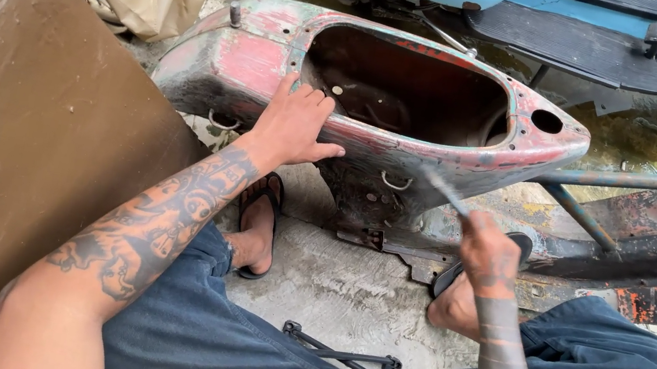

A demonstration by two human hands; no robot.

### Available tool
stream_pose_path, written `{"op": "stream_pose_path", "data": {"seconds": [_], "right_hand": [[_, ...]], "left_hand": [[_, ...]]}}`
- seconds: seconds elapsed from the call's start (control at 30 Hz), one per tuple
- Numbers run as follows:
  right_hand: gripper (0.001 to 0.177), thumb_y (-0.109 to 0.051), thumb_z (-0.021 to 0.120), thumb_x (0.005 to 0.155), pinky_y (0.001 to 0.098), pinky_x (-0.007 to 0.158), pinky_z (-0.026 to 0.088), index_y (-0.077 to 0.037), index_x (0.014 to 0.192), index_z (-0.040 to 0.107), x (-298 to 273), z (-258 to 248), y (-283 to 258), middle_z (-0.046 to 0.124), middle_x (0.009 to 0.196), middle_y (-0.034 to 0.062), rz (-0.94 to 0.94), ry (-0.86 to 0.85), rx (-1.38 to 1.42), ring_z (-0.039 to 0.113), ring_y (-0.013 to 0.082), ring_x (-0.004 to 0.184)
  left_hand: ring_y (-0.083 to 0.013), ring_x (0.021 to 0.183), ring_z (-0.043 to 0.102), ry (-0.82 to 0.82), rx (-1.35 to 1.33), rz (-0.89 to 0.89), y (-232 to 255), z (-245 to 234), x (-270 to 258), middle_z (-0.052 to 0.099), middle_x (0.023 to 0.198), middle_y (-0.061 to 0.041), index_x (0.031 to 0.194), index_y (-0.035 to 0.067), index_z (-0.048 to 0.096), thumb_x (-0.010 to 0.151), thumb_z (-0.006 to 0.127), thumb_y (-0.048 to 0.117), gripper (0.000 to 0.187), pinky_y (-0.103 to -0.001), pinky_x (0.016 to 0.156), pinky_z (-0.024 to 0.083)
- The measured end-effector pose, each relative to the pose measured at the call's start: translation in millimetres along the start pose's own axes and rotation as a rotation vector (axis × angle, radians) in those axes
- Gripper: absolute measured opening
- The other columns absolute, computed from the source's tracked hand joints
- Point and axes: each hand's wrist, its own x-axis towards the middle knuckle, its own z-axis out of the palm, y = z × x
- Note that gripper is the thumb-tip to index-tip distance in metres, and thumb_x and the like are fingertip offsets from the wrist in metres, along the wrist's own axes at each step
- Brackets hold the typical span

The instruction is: Scrubbing a metal scooter frame with a wire brush to remove rust and old paint

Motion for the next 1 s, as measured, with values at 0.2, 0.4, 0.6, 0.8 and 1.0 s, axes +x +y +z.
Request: {"op": "stream_pose_path", "data": {"seconds": [0.2,0.4,0.6,0.8,1.0], "right_hand": [[0.032,-0.049,0.050,0.108,0.0538,0.058,0.056,-0.023,0.090,0.051,-1,-22,-21,0.057,0.077,0.0066,-0.008,-0.050,0.163,0.066,0.0402,0.067],[0.032,-0.044,0.051,0.111,0.0581,0.058,0.057,-0.020,0.091,0.050,-4,-7,-17,0.056,0.073,0.0112,0.072,0.003,0.253,0.066,0.0442,0.070],[0.034,-0.049,0.052,0.110,0.0485,0.066,0.060,-0.024,0.087,0.051,7,-13,-23,0.058,0.076,0.0052,0.061,-0.003,0.112,0.070,0.0336,0.071],[0.027,-0.051,0.050,0.101,0.0557,0.080,0.061,-0.025,0.097,0.055,-103,77,-46,0.071,0.089,0.0083,0.374,-0.388,0.326,0.073,0.0380,0.085],[0.021,-0.040,0.054,0.106,0.0506,0.074,0.059,-0.021,0.099,0.059,-63,73,-38,0.067,0.083,0.0130,0.394,-0.055,0.518,0.072,0.0365,0.086]], "left_hand": [[-0.0302,0.105,0.064,0.055,0.016,0.013,0,2,1,0.067,0.100,-0.015,0.099,0.009,0.059,0.076,0.073,0.072,0.068,-0.058,0.117,0.023],[-0.0307,0.107,0.064,0.024,-0.004,0.009,2,-4,1,0.068,0.102,-0.016,0.100,0.008,0.060,0.078,0.071,0.071,0.068,-0.057,0.118,0.023],[-0.0324,0.111,0.064,-0.016,-0.012,0.006,1,-6,-1,0.068,0.105,-0.017,0.102,0.007,0.060,0.081,0.069,0.072,0.069,-0.057,0.119,0.023],[-0.0325,0.115,0.064,-0.062,0.001,0.013,5,-21,-3,0.069,0.107,-0.017,0.104,0.006,0.061,0.085,0.069,0.070,0.067,-0.056,0.120,0.023],[-0.0326,0.112,0.065,-0.011,0.010,0.020,2,-12,-2,0.069,0.104,-0.017,0.100,0.007,0.060,0.082,0.070,0.072,0.068,-0.056,0.118,0.024]]}}
